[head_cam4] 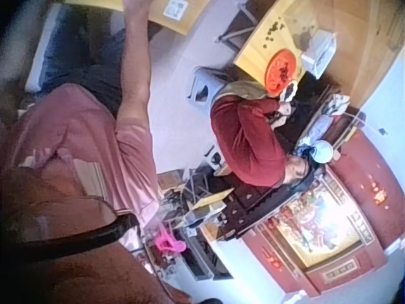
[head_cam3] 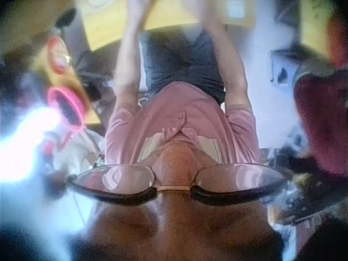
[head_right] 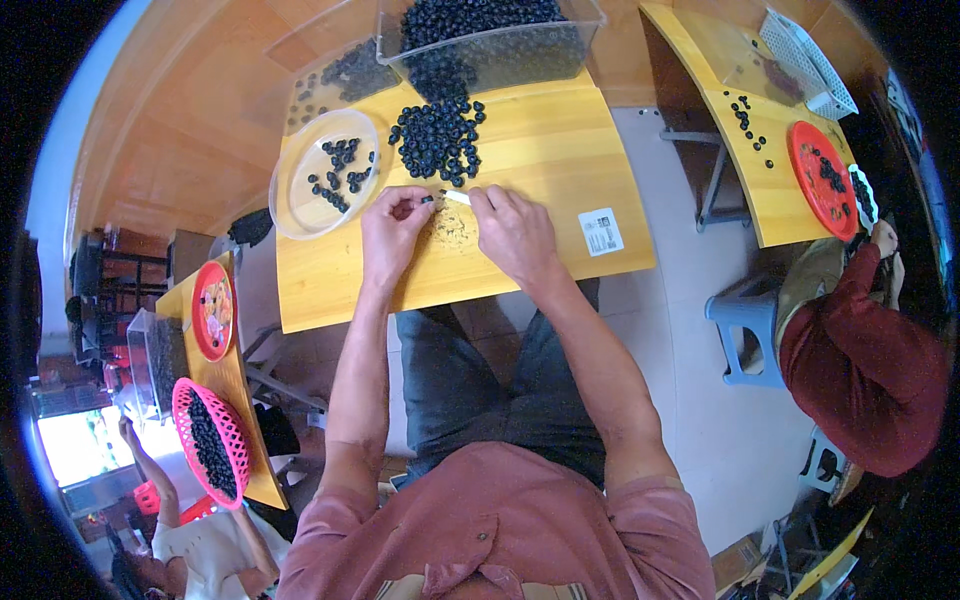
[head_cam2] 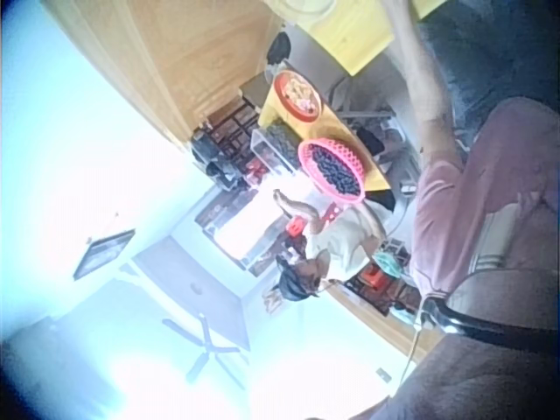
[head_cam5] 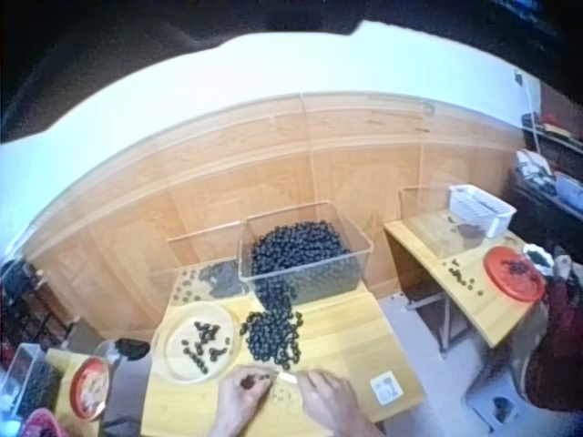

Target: The person sits at a yellow table and repeatedly picks up dark round fruit, using a small white tool to remove the pit from each piece. The pitted fruit is placed into a clear bowl while the pits are discarded onto the table surface. The process continues steadily throughout the clip.

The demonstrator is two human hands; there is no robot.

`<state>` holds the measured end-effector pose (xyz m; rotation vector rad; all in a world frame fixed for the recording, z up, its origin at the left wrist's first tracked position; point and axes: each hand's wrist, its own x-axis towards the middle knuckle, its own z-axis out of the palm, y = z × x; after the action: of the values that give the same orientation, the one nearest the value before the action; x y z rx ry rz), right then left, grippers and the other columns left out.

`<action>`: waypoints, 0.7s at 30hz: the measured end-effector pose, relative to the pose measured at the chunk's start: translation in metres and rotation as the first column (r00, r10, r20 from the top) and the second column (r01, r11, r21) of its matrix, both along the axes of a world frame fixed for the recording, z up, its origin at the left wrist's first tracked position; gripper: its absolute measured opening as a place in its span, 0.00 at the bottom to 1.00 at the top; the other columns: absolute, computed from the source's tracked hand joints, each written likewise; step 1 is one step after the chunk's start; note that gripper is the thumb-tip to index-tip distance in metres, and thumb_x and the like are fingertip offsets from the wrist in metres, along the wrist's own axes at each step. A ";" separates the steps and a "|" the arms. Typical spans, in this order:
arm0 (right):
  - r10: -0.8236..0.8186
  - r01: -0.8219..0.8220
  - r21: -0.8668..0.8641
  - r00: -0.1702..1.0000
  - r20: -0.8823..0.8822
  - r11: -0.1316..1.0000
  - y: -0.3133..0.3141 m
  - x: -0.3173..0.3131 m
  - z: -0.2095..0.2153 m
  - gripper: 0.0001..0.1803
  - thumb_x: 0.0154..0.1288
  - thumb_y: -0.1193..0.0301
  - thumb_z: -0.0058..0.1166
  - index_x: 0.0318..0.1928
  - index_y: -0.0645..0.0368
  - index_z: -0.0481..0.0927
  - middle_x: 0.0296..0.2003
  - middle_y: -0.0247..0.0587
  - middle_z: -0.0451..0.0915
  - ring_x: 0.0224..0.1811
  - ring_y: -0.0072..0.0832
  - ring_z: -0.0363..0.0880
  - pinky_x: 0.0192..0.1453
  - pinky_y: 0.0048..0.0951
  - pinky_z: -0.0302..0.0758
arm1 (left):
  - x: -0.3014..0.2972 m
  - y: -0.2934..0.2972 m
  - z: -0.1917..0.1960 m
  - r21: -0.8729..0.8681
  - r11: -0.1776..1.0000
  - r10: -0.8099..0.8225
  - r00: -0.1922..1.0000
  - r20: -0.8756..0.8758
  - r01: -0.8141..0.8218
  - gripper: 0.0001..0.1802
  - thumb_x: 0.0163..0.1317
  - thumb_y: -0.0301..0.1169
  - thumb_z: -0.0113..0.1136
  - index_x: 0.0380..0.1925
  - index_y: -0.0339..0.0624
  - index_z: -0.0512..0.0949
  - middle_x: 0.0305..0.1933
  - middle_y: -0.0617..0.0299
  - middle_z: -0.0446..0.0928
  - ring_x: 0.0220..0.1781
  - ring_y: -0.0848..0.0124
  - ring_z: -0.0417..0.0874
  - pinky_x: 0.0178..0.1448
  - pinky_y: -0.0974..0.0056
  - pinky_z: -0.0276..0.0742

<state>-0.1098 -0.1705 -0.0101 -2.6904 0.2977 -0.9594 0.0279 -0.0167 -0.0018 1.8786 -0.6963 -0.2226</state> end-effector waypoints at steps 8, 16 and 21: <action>0.062 -0.061 -0.039 0.998 0.029 0.997 0.000 -0.002 -0.001 0.10 0.62 0.75 0.62 0.44 0.58 0.85 0.30 0.37 0.78 0.33 0.35 0.86 0.36 0.39 0.85 | -0.029 0.004 -0.007 -0.226 0.968 0.038 0.956 -0.291 -0.108 0.17 0.67 0.17 0.72 0.54 0.33 0.82 0.45 0.63 0.84 0.43 0.79 0.84 0.50 0.72 0.82; 0.144 -0.141 -0.068 0.989 0.032 0.988 0.001 -0.003 0.000 0.09 0.63 0.73 0.61 0.43 0.56 0.86 0.29 0.35 0.77 0.33 0.31 0.85 0.34 0.37 0.83 | -0.029 0.003 -0.006 -0.236 0.968 0.023 0.961 -0.276 -0.091 0.20 0.66 0.14 0.70 0.57 0.33 0.80 0.44 0.63 0.83 0.42 0.79 0.84 0.50 0.73 0.83; 0.135 -0.134 -0.091 0.991 0.010 0.987 0.002 -0.003 0.000 0.09 0.63 0.72 0.60 0.44 0.56 0.85 0.29 0.35 0.76 0.33 0.31 0.84 0.34 0.38 0.83 | -0.029 0.002 -0.006 -0.225 0.972 0.004 0.963 -0.269 -0.066 0.20 0.66 0.14 0.70 0.57 0.33 0.80 0.43 0.64 0.83 0.42 0.80 0.83 0.50 0.73 0.83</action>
<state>-0.1127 -0.1689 -0.0105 -2.7410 0.0695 -0.9758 -0.0015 -0.0143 -0.0079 1.5986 -0.4813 -0.3494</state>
